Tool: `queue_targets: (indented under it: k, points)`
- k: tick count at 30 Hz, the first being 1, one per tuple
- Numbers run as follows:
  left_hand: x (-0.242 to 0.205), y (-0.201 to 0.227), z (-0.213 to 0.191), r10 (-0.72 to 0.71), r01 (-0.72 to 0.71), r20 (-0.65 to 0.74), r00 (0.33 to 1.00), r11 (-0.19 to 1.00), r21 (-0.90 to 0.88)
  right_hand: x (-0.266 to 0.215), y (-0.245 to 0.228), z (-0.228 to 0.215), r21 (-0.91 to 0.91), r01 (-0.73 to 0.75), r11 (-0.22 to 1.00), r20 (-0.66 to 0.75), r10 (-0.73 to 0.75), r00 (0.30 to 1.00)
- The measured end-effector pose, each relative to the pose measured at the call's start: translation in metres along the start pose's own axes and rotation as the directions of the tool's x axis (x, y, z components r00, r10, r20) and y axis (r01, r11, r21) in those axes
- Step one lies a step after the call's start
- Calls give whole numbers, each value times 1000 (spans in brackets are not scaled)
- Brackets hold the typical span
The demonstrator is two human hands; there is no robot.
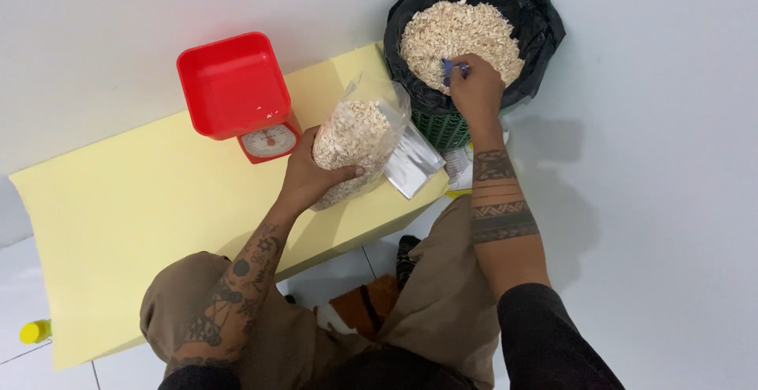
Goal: Scooping wood shavings from a bin into a plastic bag and weighing it on a scale for packaging.
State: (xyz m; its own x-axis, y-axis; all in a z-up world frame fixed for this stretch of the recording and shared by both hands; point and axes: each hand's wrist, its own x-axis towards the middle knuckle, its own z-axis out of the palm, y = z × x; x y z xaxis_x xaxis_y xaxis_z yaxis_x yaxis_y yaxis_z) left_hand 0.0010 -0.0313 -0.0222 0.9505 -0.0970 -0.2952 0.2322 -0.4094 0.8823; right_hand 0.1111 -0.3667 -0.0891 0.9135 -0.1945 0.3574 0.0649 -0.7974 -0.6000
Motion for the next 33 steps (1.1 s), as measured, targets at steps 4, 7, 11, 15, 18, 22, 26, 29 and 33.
queue_targets:
  k: [4, 7, 11, 15, 18, 22, 26, 29, 33]
  points:
    - [-2, 1, 0, 16, -16, 7, 1000, 1000, -14, 0, -2, -9, 96, -80, 992, 17, 79, 997]
    - [-1, 0, 2, 26, -26, 7, 1000, 999, -31, 7, 16, 1, 126, -130, 983, 25, 128, 991]
    - [-2, 2, 5, 32, -31, 4, 999, 998, -45, 7, 20, 4, 146, -89, 985, 130, 70, 989]
    - [-2, 3, 5, 15, -14, 17, 1000, 998, -54, 11, 17, 8, 185, -181, 966, 9, 183, 983]
    - [-1, 3, 3, 4, -3, 16, 1000, 999, -47, 7, -7, -8, 249, -255, 934, -68, 279, 958]
    - [-4, 4, 4, 6, -6, 3, 1000, 997, -78, 18, 21, -4, 350, -223, 910, -168, 295, 940]
    - [-4, 3, 6, 5, -5, 6, 1000, 998, -66, 12, 16, -15, 595, -302, 745, -160, 478, 864]
    - [-4, 3, 7, 10, -10, 3, 1000, 998, -67, 9, 15, -24, 741, -356, 569, -33, 561, 827]
    - [-1, -4, 9, 8, -7, 9, 1000, 998, -64, 3, 21, -28, 825, -377, 421, 86, 566, 820]
